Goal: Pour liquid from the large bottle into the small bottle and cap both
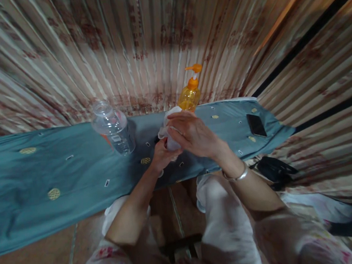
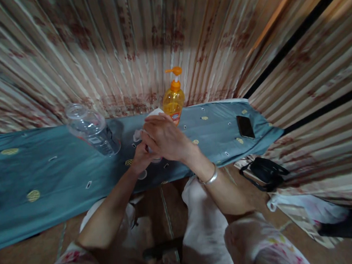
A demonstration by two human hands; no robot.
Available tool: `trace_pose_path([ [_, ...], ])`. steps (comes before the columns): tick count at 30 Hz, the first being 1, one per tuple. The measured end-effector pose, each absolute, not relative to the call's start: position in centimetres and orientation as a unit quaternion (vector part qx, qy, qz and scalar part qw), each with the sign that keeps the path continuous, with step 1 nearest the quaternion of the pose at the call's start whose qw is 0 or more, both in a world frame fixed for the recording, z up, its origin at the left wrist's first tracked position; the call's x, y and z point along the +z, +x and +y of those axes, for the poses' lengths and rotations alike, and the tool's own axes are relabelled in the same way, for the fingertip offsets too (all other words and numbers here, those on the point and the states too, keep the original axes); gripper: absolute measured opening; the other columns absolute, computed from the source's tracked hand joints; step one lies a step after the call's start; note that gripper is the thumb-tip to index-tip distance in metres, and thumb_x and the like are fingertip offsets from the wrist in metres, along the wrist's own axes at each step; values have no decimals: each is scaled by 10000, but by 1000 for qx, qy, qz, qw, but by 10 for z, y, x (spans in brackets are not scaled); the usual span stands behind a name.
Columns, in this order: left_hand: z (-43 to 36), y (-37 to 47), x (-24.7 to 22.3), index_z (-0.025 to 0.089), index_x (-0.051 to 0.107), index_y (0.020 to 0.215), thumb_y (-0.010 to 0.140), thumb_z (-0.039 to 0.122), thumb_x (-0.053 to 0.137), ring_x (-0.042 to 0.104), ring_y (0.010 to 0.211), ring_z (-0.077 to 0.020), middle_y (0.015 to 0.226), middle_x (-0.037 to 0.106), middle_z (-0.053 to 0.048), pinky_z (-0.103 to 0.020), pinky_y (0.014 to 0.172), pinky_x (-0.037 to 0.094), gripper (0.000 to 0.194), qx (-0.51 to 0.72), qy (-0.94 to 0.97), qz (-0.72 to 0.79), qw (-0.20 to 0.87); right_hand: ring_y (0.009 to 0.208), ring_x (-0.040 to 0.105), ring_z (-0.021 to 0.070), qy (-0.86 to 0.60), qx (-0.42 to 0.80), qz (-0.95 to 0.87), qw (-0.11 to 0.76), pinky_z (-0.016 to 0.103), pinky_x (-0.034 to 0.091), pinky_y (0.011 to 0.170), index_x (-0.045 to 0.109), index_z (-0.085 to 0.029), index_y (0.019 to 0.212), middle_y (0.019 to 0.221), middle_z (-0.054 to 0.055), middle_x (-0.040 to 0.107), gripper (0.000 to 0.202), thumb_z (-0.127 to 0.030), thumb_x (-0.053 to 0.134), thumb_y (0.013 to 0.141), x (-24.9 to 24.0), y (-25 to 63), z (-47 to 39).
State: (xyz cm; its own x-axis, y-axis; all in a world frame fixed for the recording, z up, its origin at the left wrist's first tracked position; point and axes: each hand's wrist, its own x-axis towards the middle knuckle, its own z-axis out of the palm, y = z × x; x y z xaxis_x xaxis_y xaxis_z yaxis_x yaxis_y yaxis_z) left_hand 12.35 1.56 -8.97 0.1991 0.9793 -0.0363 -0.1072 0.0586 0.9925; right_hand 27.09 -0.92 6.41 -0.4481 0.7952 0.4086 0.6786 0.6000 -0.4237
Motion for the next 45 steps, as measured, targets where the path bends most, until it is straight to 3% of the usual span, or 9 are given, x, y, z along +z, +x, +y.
trace_pose_path([
  [4, 16, 127, -96, 181, 677, 1393, 1051, 420, 748, 717, 1183, -310, 1400, 685, -128, -517, 978, 649, 424, 446, 510, 427, 599, 1556, 544, 316, -424, 68, -853, 296, 617, 316, 1357, 765, -242, 1265, 1413, 113, 774, 350, -327, 454, 1128, 37, 275, -32],
  [10, 13, 130, -91, 179, 678, 1379, 1062, 411, 734, 724, 1157, -291, 1377, 693, -132, -509, 963, 653, 396, 464, 502, 413, 602, 1579, 535, 297, -469, 142, -751, 442, 546, 419, 1330, 735, -252, 1392, 1581, 136, 677, 485, -509, 399, 1153, -4, 279, -48],
  [13, 10, 131, -86, 166, 728, 1253, 947, 383, 874, 746, 1041, -259, 1207, 757, -93, -453, 929, 648, 403, 481, 496, 407, 597, 1524, 588, 308, -504, 200, -666, 513, 541, 430, 1316, 756, -261, 1362, 1459, 128, 756, 587, -665, 412, 1112, -16, 278, -45],
  [17, 6, 133, -80, 183, 782, 1069, 527, 275, 1076, 747, 870, -245, 941, 797, -13, -365, 840, 616, 623, 500, 486, 405, 591, 1339, 702, 326, -505, 295, -564, 583, 525, 519, 1220, 810, -275, 1150, 1151, 92, 845, 604, -789, 530, 1000, -20, 280, -27],
  [24, 6, 133, -72, 213, 787, 946, 444, 293, 1058, 745, 845, -263, 863, 793, -3, -377, 801, 614, 576, 511, 486, 411, 578, 933, 725, 267, -462, 383, -539, 591, 398, 600, 895, 744, -272, 800, 817, 15, 755, 515, -781, 700, 870, 1, 292, 7],
  [30, 8, 130, -72, 199, 791, 930, 476, 280, 1042, 714, 794, -240, 841, 775, -9, -351, 755, 585, 525, 509, 494, 423, 563, 796, 623, 207, -455, 366, -603, 543, 343, 515, 795, 682, -259, 709, 734, -19, 659, 573, -800, 682, 896, 16, 296, 31],
  [37, 10, 129, -73, 188, 788, 987, 481, 246, 1032, 729, 840, -265, 852, 773, -8, -374, 799, 589, 565, 494, 507, 433, 559, 668, 487, 138, -440, 358, -696, 441, 273, 387, 662, 566, -240, 642, 653, -55, 510, 537, -572, 630, 1059, 35, 296, 61],
  [42, 9, 130, -78, 162, 763, 1157, 505, 187, 1053, 729, 819, -249, 891, 776, -12, -378, 788, 616, 714, 464, 517, 439, 570, 633, 516, 138, -432, 254, -839, 212, 274, 383, 643, 609, -225, 676, 635, -47, 563, 511, -380, 487, 1147, 62, 279, 57],
  [45, 8, 132, -84, 152, 731, 1217, 769, 275, 996, 738, 887, -235, 1043, 773, -55, -402, 818, 647, 534, 439, 519, 448, 580, 816, 700, 229, -468, 55, -879, 73, 334, 459, 750, 764, -156, 889, 844, 84, 777, 372, -298, 521, 1132, 70, 262, 32],
])
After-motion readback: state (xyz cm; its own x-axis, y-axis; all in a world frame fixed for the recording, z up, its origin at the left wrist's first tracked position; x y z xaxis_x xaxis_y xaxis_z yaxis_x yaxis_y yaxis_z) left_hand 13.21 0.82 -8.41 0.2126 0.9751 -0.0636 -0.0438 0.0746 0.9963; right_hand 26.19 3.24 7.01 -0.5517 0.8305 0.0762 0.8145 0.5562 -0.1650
